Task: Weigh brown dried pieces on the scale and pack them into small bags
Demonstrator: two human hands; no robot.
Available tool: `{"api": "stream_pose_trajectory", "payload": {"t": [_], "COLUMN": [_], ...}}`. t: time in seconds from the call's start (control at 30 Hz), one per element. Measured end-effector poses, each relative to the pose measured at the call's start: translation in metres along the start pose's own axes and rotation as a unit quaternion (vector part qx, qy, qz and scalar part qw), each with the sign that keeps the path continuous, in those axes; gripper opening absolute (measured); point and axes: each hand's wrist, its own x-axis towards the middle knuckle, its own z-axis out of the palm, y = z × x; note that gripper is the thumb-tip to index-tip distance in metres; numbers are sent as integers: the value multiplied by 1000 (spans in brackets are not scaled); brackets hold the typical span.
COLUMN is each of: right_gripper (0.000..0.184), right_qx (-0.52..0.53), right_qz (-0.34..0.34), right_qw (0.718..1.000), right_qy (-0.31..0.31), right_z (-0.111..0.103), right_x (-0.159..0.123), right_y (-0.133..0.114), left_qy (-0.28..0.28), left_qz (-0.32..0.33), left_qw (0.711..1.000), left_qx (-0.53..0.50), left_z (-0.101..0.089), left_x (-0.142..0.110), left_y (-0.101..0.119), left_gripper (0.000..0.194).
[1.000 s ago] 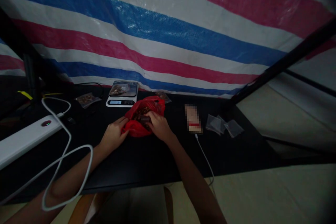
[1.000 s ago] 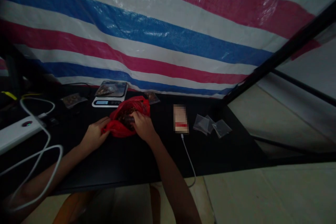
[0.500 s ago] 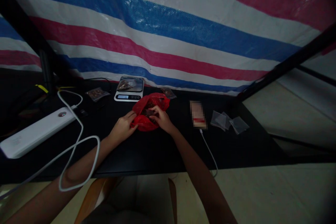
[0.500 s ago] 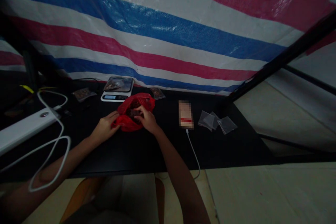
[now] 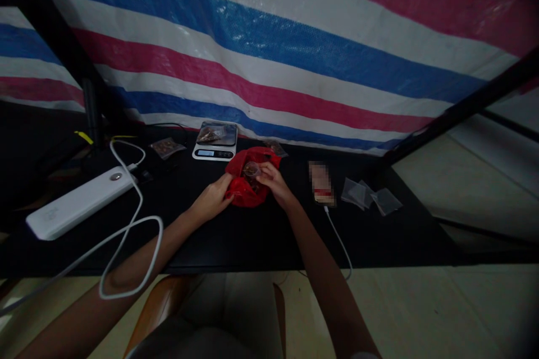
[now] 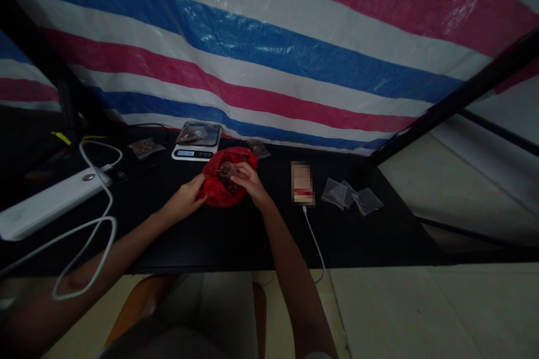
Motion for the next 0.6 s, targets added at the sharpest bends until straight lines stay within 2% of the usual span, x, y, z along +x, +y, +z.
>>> {"api": "stream_pose_trajectory", "payload": {"t": [0.17, 0.33, 0.43, 0.53, 0.6], "right_gripper": [39, 38, 32, 30, 31], "right_qx": [60, 93, 121, 144, 113], "right_qz": [-50, -99, -109, -94, -84], "right_qw": [995, 980, 968, 965, 973], "right_qy": [65, 147, 191, 198, 181], "right_z": [-4, -9, -15, -18, -17], "right_x": [2, 16, 24, 31, 34], "right_y": [-4, -12, -11, -1, 7], "left_qy": [8, -7, -6, -46, -66], "left_qz": [35, 89, 84, 90, 88], "left_qw": [997, 988, 987, 980, 974], "left_qx": [-70, -130, -136, -173, -199], "left_z": [14, 27, 16, -10, -29], "left_x": [15, 44, 46, 31, 21], "left_y": [3, 20, 26, 21, 10], "left_gripper": [39, 38, 42, 54, 60]}}
